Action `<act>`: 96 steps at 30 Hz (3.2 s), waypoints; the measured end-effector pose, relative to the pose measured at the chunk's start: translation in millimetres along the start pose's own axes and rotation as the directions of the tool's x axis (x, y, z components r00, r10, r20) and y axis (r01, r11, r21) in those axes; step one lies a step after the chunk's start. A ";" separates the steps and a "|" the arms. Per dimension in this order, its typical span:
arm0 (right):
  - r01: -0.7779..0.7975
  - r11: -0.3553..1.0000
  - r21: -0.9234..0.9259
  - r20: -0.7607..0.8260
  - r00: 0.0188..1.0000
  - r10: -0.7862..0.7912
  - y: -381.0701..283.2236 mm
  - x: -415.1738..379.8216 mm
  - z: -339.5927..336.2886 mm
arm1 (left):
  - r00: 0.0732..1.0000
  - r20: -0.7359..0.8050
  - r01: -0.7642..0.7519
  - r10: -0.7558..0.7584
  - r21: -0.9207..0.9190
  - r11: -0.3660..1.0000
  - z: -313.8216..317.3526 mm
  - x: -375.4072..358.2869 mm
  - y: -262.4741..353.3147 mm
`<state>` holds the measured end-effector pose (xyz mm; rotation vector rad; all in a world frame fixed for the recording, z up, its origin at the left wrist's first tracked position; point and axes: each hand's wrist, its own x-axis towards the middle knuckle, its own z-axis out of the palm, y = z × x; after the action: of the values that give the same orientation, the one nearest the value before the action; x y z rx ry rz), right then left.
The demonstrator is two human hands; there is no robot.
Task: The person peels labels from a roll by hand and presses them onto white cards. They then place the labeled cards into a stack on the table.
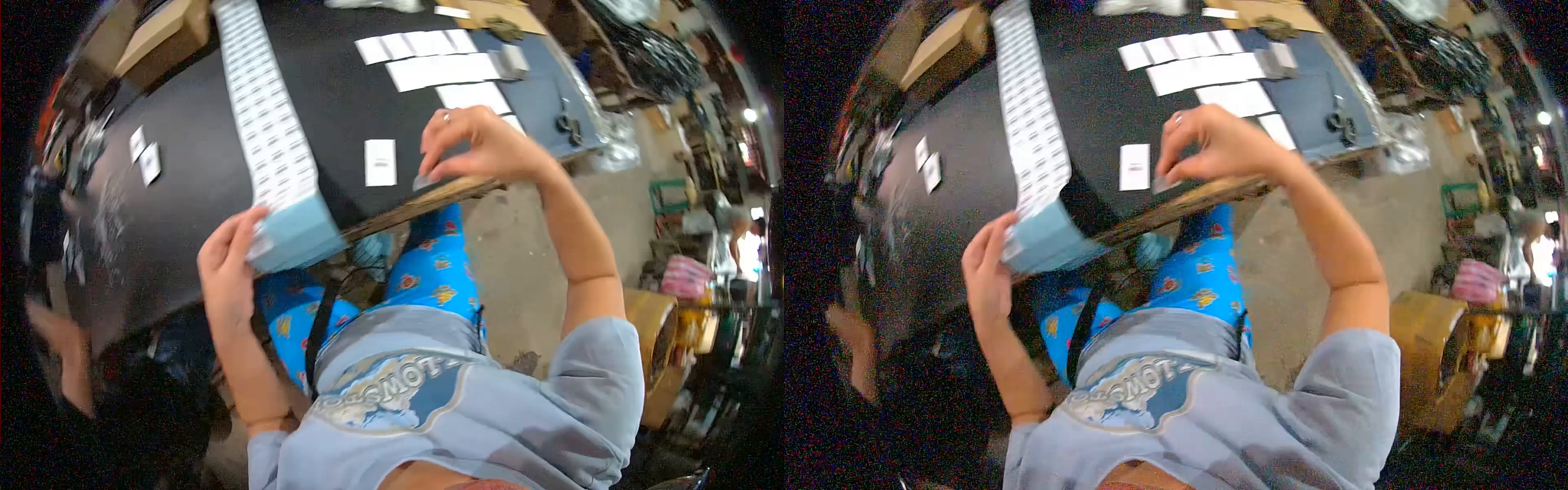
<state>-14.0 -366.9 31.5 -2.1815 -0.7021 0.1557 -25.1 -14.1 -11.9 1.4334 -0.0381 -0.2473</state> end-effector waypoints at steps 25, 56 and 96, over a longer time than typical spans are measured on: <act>-0.525 0.842 -0.126 0.216 0.814 0.540 159.0 -74.2 -112.5 | 0.999 -0.006 0.035 -0.035 0.013 0.999 -37.9 -20.1 -22.4; -0.176 0.956 -0.233 -0.244 0.963 0.117 61.3 -18.6 -18.9 | 1.000 -0.002 -0.016 0.017 0.067 0.998 -36.8 -25.1 -17.7; -0.263 0.888 -0.378 -0.440 0.894 0.078 68.8 31.8 97.4 | 0.997 0.051 0.059 -0.057 -0.030 0.998 -31.9 -32.3 -13.1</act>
<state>9.7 -319.1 -79.8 -2.5826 -0.3083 -0.4047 -52.9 21.7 -25.3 1.3986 -0.0331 -0.3303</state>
